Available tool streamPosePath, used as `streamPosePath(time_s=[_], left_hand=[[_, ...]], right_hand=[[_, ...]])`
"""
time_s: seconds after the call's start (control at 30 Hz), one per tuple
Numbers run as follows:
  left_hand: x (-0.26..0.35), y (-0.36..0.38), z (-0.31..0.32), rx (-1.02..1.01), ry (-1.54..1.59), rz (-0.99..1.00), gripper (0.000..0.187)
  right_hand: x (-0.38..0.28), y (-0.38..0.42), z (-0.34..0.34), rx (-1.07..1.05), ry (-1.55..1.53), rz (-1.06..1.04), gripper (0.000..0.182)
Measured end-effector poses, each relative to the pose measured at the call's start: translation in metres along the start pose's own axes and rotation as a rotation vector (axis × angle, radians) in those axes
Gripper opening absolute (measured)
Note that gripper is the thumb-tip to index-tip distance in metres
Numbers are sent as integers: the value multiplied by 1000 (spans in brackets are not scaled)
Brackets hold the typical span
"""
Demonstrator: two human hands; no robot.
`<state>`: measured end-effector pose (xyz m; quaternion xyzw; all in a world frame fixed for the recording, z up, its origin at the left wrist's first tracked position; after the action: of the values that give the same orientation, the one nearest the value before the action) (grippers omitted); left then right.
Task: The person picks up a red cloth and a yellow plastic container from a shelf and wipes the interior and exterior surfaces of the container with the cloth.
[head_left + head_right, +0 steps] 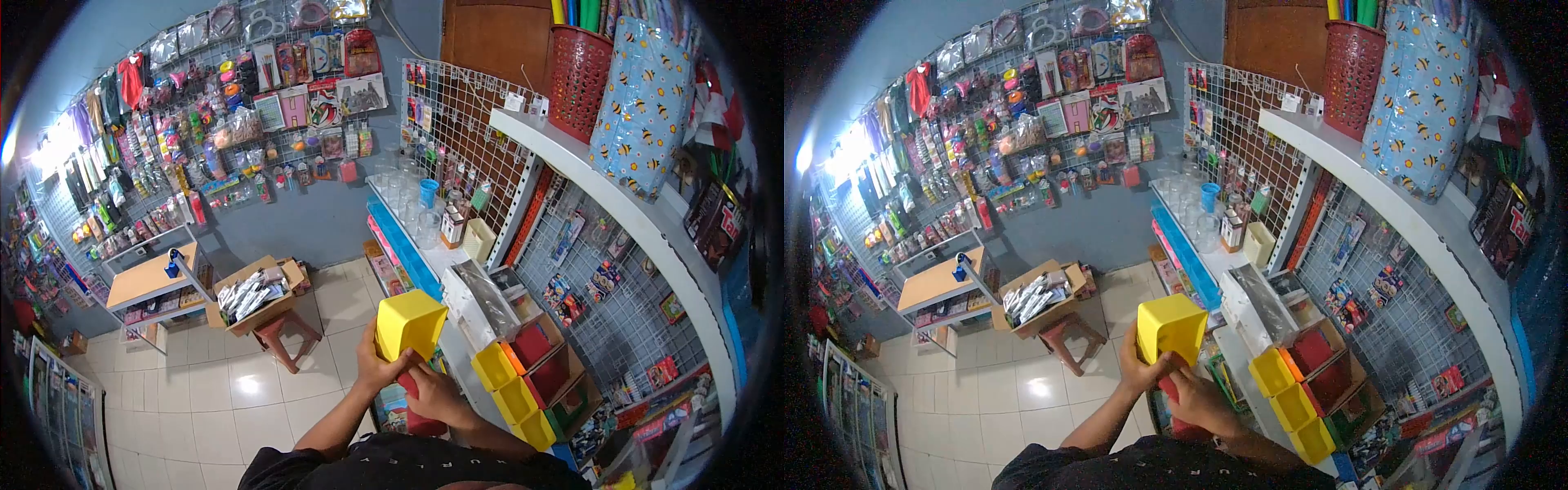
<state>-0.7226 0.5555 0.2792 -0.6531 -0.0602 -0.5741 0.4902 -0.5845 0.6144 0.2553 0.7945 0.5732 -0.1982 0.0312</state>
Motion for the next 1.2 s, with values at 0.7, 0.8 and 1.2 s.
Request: streamPosePath(time_s=[0.7, 0.8, 1.2], left_hand=[[-15, 4, -13, 17, 89, -42, 83], [-5, 9, -10, -9, -37, -36, 86], [-9, 19, -9, -26, 70, -48, 89]], right_hand=[[-11, -3, -9, 15, -50, -30, 71], [8, -6, 8, 22, -16, 25, 70], [3, -3, 15, -77, 27, 93, 70]])
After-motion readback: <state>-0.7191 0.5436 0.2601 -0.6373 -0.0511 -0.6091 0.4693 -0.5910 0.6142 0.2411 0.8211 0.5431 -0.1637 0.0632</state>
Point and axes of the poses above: each hand's wrist, its own y-axis away from the middle knuckle, its own z-axis out of the palm, x = y × z, the point moved 8 cm from there along -y, towards the middle knuckle, and after that the axes turned 14 degrees about y, right-handed, at the moved point
